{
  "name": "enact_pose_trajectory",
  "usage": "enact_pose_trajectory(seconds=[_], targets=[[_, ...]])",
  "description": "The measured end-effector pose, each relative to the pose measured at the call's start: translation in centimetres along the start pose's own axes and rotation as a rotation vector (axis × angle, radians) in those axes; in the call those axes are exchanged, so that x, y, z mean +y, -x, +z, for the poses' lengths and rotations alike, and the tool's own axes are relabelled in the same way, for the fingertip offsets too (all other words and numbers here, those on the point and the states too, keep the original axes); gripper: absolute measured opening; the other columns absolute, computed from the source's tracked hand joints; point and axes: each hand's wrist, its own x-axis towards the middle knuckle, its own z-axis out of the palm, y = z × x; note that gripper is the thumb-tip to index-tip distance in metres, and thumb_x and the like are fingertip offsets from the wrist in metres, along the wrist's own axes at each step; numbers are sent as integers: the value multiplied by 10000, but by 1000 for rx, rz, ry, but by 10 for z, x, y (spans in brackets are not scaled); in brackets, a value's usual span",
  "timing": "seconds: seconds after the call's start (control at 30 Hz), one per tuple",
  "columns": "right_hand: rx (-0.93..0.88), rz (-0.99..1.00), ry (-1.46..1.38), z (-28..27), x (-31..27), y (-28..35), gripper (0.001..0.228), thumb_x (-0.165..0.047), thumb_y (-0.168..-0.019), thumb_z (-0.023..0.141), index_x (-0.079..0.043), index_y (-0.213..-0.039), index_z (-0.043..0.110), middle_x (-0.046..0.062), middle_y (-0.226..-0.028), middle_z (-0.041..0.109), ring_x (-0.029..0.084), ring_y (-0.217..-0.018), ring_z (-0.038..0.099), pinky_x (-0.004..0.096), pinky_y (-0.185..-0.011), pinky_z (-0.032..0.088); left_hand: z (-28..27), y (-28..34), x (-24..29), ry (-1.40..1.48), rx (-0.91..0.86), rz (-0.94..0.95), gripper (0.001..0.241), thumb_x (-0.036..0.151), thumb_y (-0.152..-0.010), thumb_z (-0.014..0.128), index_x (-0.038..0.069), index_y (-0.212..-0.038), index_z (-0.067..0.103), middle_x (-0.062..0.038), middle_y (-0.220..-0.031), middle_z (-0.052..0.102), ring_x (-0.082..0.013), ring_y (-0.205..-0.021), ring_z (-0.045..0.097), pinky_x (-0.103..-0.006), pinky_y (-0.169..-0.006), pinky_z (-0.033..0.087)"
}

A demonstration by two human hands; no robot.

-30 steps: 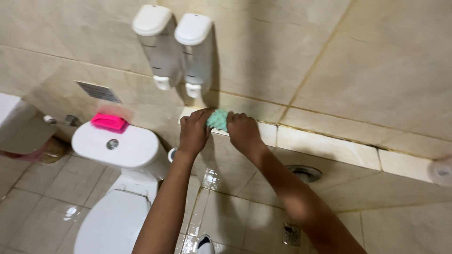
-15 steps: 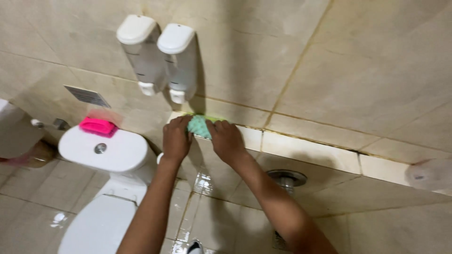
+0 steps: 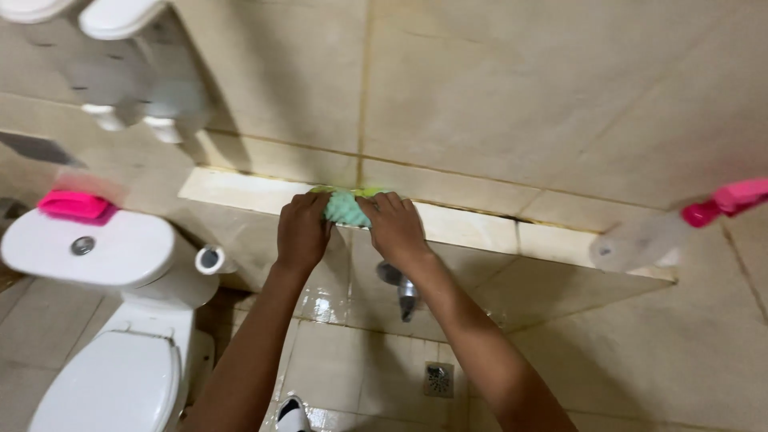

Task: The person cleans the tiled wall and shelf in a bathroom using a green sponge. They scrub the horizontal shelf and the vertical wall tiles above and below it, moving the sponge back and forth to wipe the surfaces.

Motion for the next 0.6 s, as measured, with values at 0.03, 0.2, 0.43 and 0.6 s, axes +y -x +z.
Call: enact_pose_trajectory(seconds=[0.03,0.2,0.43,0.6], targets=[[-7,23,7,-6,11,11,574,-10,-806,636,-109,-1371,632,97,-1186,654,297,-1143,566,444,-904,440,12,0,12,2,29,26,439,38,-753,795,47,-1180,699,-127,-1145,702,-350,-1046,630,-462,-887,497],[10,98,48,-36,68,65,565,1,-824,636,-111,-1378,636,89,-1188,654,292,-1144,570,446,-923,444,62,-9,74,43,-38,66,467,43,-729,797,37,-1184,696,-126,-1124,695,-343,-1051,623,-458,-878,487],[31,242,86,-83,133,138,589,14,-791,656,-113,-1366,638,91,-1208,648,302,-1160,567,453,-919,444,128,-15,162,122,-59,195,497,66,-720,807,37,-1205,701,-111,-1124,687,-323,-1047,616,-448,-868,471],[45,389,131,-101,172,183,609,25,-779,650,-135,-1367,644,73,-1246,650,288,-1207,564,442,-912,453,171,-21,219,104,-126,253,481,68,-747,776,61,-1221,697,-80,-1128,689,-290,-1056,619,-429,-872,476]])
